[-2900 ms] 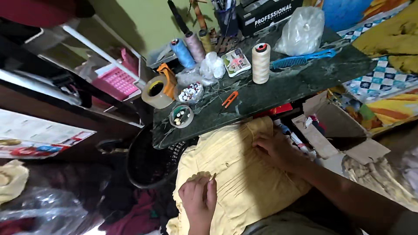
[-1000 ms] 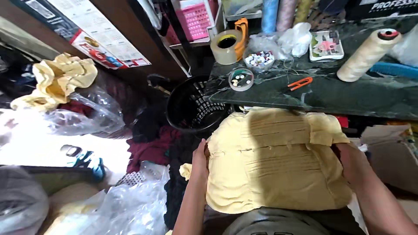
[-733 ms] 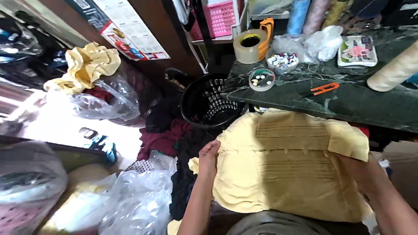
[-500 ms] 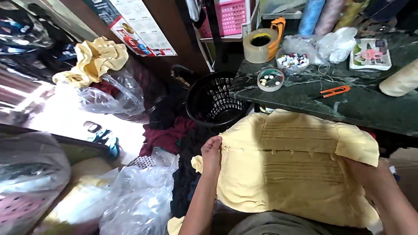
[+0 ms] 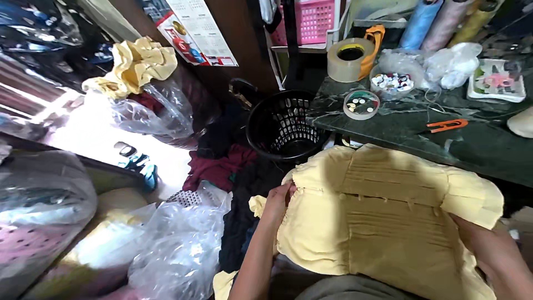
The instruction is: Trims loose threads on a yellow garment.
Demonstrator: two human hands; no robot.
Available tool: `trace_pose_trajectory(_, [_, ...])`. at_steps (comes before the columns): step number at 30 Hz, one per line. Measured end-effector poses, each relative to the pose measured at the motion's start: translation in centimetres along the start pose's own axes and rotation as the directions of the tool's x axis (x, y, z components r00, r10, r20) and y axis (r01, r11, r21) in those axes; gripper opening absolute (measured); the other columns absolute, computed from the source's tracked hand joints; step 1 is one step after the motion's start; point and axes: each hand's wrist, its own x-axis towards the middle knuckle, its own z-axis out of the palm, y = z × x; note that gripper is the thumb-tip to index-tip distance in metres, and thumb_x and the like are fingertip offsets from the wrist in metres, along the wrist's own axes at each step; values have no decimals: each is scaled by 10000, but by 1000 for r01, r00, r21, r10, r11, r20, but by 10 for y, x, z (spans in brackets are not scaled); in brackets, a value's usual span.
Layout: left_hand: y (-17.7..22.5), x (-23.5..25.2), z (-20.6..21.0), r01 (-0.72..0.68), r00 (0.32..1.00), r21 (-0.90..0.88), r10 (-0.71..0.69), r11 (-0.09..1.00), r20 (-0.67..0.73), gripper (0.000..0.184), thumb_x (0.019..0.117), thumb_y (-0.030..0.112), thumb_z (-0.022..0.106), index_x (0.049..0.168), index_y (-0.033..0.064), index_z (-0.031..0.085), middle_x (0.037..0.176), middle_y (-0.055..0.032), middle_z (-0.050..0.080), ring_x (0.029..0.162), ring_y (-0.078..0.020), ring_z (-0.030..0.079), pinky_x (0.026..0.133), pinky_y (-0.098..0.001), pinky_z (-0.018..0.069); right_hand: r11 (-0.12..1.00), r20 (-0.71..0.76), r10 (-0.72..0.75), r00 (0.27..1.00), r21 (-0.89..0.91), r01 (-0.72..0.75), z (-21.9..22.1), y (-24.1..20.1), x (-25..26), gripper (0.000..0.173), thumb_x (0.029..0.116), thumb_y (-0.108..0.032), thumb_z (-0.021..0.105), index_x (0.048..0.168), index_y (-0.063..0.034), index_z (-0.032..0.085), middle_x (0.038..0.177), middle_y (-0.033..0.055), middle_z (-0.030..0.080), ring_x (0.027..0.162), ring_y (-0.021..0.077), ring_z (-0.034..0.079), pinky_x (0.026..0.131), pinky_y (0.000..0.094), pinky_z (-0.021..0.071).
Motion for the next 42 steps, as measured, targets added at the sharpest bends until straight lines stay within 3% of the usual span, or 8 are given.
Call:
trace_pose_trajectory(2, [3,-4,0,-4,999,-4,5,1000,47,363,1099,165,381,932,25,671,859,7,660,829,-52,617,803,-260,512,999,-2,39,999,1,-39,2,0,-1,533,937,22,630,1422,81,416,1291,118,592,1125,13,592,980,213,506])
trace_pose_trajectory(8, [6,-11,-7,-139,983,-44,144,989,116,143,947,-1,567,880,57,679,783,41,646,745,-36,601,721,-238,504,995,-34,93,995,-18,-94,3,-7,-6,494,977,43,571,1434,89,388,1282,128,571,1090,-6,590,960,196,505])
trace_pose_trajectory(19, [9,-15,-9,-112,988,-78,120,991,99,202,956,-3,511,922,28,708,846,21,680,809,-39,620,766,-244,507,998,-42,69,997,-4,-69,2,-1,-5,449,978,42,571,1396,96,417,1225,101,586,1057,-33,594,932,174,512])
trace_pose_trajectory(24, [9,-12,-2,-92,991,-167,107,982,81,287,1037,158,454,894,65,684,856,4,685,850,-65,649,823,-282,538,999,-29,37,999,-35,-38,-1,1,-5,426,972,22,593,1368,101,456,1216,102,606,1053,-33,599,938,174,512])
trace_pose_trajectory(27, [10,-9,4,-130,989,-101,136,986,60,351,1075,203,479,778,92,629,722,20,623,692,-53,599,691,-256,514,998,-29,14,999,-61,-16,-3,2,-6,397,969,0,610,1336,98,493,1181,93,623,1026,-35,607,917,176,522])
trace_pose_trajectory(30, [5,-4,10,-181,983,-21,181,983,8,351,1054,180,529,713,118,583,625,57,495,565,-36,457,564,-225,395,997,-16,-16,1000,-75,15,-5,1,-7,360,973,-16,615,1305,91,527,1157,74,647,1011,-46,614,914,176,526])
trace_pose_trajectory(36, [1,-5,17,-212,976,-4,211,977,-59,425,1059,174,508,635,151,487,559,75,407,487,-26,371,486,-205,318,997,5,-71,997,-21,71,-10,9,-2,151,974,-10,595,1118,25,627,968,-54,693,897,-78,643,845,159,555])
trace_pose_trajectory(42, [3,-7,25,-228,962,-7,224,974,-155,319,1048,122,539,753,79,654,595,58,524,512,-23,458,499,-194,385,994,18,-104,994,-27,105,-16,19,5,87,972,-27,597,1027,-29,664,884,-87,697,833,-71,646,796,169,559])
